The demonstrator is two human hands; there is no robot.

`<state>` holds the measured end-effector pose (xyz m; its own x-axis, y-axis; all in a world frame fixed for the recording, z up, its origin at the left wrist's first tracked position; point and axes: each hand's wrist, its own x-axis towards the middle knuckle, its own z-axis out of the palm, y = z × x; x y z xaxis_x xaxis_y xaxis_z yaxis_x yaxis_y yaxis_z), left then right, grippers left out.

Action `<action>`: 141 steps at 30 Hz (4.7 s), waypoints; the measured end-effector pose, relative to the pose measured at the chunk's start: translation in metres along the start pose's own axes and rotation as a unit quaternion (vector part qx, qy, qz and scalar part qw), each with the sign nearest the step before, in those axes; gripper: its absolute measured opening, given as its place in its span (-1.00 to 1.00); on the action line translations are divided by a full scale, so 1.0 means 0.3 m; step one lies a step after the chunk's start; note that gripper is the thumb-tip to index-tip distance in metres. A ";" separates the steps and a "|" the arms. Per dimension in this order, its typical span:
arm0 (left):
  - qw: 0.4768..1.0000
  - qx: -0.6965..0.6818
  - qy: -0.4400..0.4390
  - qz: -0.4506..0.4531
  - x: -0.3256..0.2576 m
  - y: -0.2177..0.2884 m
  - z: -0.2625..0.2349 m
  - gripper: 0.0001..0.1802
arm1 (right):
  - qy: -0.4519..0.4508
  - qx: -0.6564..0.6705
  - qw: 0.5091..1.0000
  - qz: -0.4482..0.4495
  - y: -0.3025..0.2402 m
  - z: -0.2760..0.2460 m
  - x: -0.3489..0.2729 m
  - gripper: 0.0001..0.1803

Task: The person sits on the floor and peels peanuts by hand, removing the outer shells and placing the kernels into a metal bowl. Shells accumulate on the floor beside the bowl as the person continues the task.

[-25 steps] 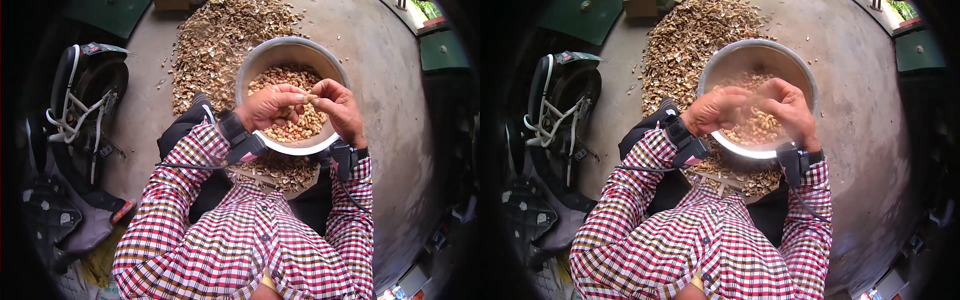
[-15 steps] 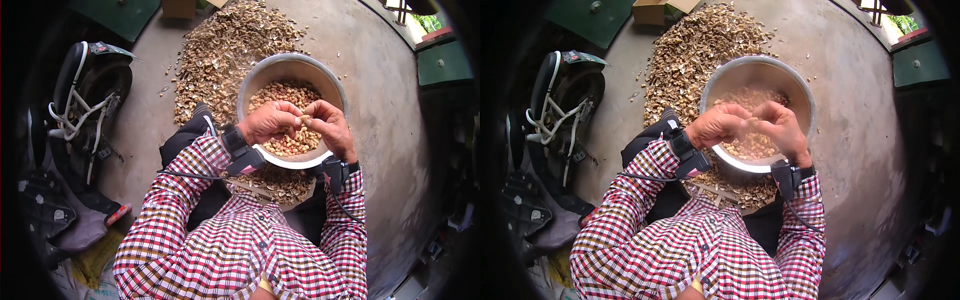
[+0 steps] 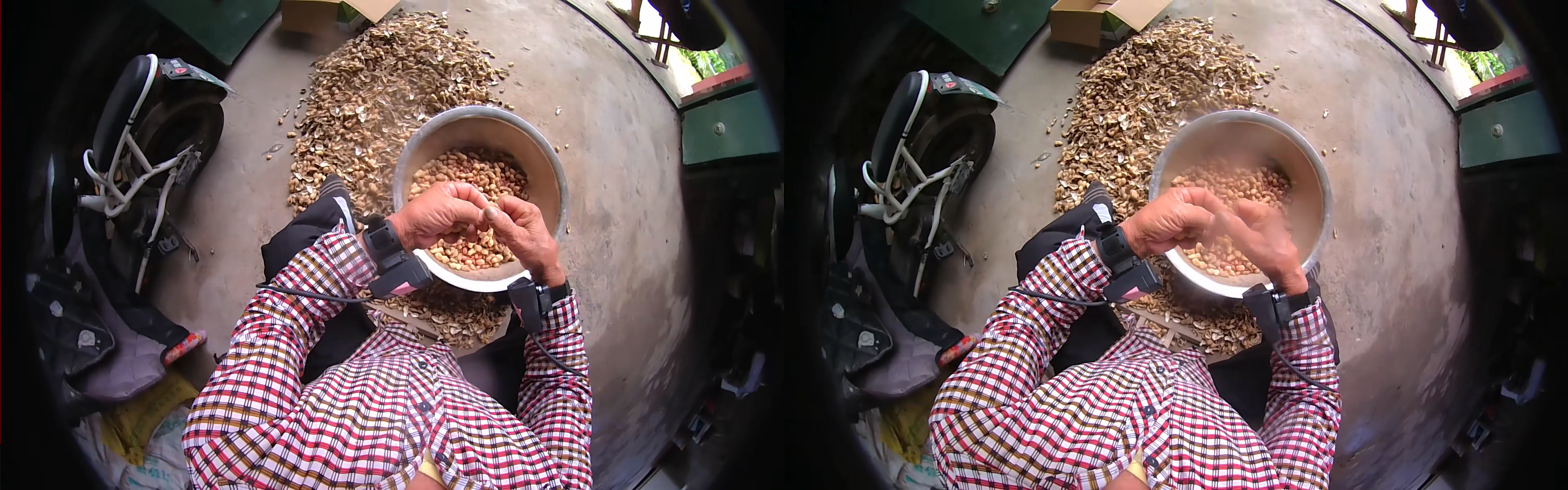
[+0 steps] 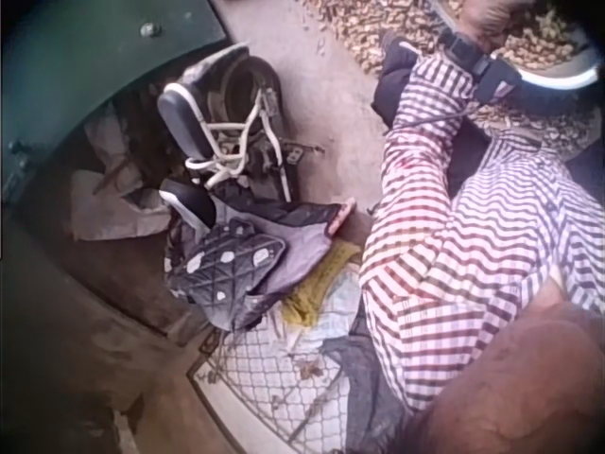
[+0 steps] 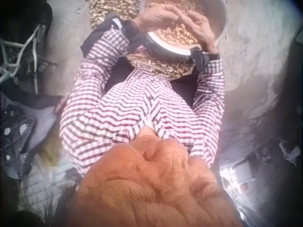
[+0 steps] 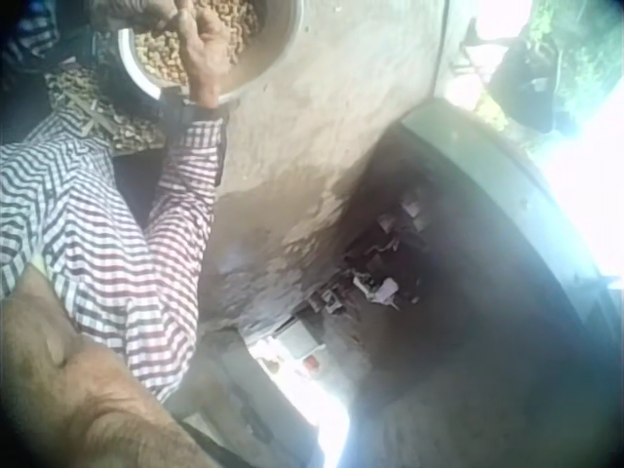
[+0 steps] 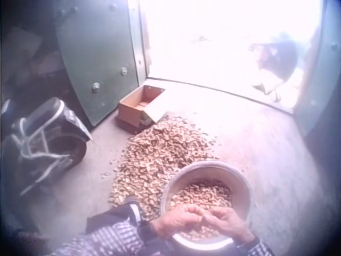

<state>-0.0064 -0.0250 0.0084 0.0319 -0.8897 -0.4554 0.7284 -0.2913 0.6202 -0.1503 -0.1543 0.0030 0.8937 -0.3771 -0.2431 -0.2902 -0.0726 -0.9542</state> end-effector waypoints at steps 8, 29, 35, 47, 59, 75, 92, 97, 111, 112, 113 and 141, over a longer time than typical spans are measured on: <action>0.999 -0.046 0.010 -0.006 -0.002 -0.014 -0.005 -0.89 | 0.089 0.025 0.994 -0.050 -0.012 0.075 -0.013 -0.71; 0.999 -0.047 -0.013 0.003 0.019 -0.025 0.040 -0.88 | 0.166 -0.007 0.978 -0.128 -0.011 0.053 -0.021 -0.64; 0.999 -0.039 -0.009 -0.001 0.022 -0.043 0.035 -0.91 | 0.156 -0.046 0.976 -0.145 -0.007 0.047 -0.017 -0.67; 0.988 -0.147 -0.048 0.029 0.030 -0.057 0.070 -0.89 | 0.251 -0.093 0.944 -0.193 -0.018 0.067 -0.032 -0.70; 0.982 -0.183 -0.041 0.028 0.061 -0.044 0.074 -0.89 | 0.234 0.219 0.946 -0.052 -0.004 -0.012 -0.051 -0.76; 0.994 -0.016 0.109 0.022 0.077 -0.028 0.045 -0.84 | 0.186 0.232 0.954 -0.019 -0.014 -0.018 -0.066 -0.72; 0.999 -0.048 0.024 0.004 0.054 -0.021 0.053 -0.84 | 0.147 0.243 0.959 -0.015 -0.023 0.038 -0.037 -0.75; 0.995 -0.098 -0.008 0.017 0.046 -0.027 0.049 -0.88 | 0.135 0.307 0.942 -0.003 -0.032 0.046 -0.031 -0.78; 0.998 -0.047 0.031 0.042 0.038 0.001 0.041 -0.85 | 0.128 0.454 0.878 0.080 -0.049 -0.005 -0.029 -0.83; 0.997 -0.021 0.064 0.043 0.037 0.007 0.038 -0.84 | 0.147 0.447 0.880 0.073 -0.058 -0.004 -0.029 -0.84; 0.994 0.004 0.104 0.046 0.027 0.015 0.042 -0.85 | 0.166 0.439 0.880 0.066 -0.064 -0.003 -0.029 -0.86; 0.991 0.003 0.127 0.049 0.017 0.003 0.036 -0.87 | 0.127 0.317 0.940 0.029 -0.010 0.067 -0.026 -0.85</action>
<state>-0.0131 -0.0336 0.0134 0.2733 -0.7974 -0.5381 0.7089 -0.2111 0.6729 -0.1494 -0.1326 0.0042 0.7489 -0.5774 -0.3251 -0.0020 0.4886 -0.8725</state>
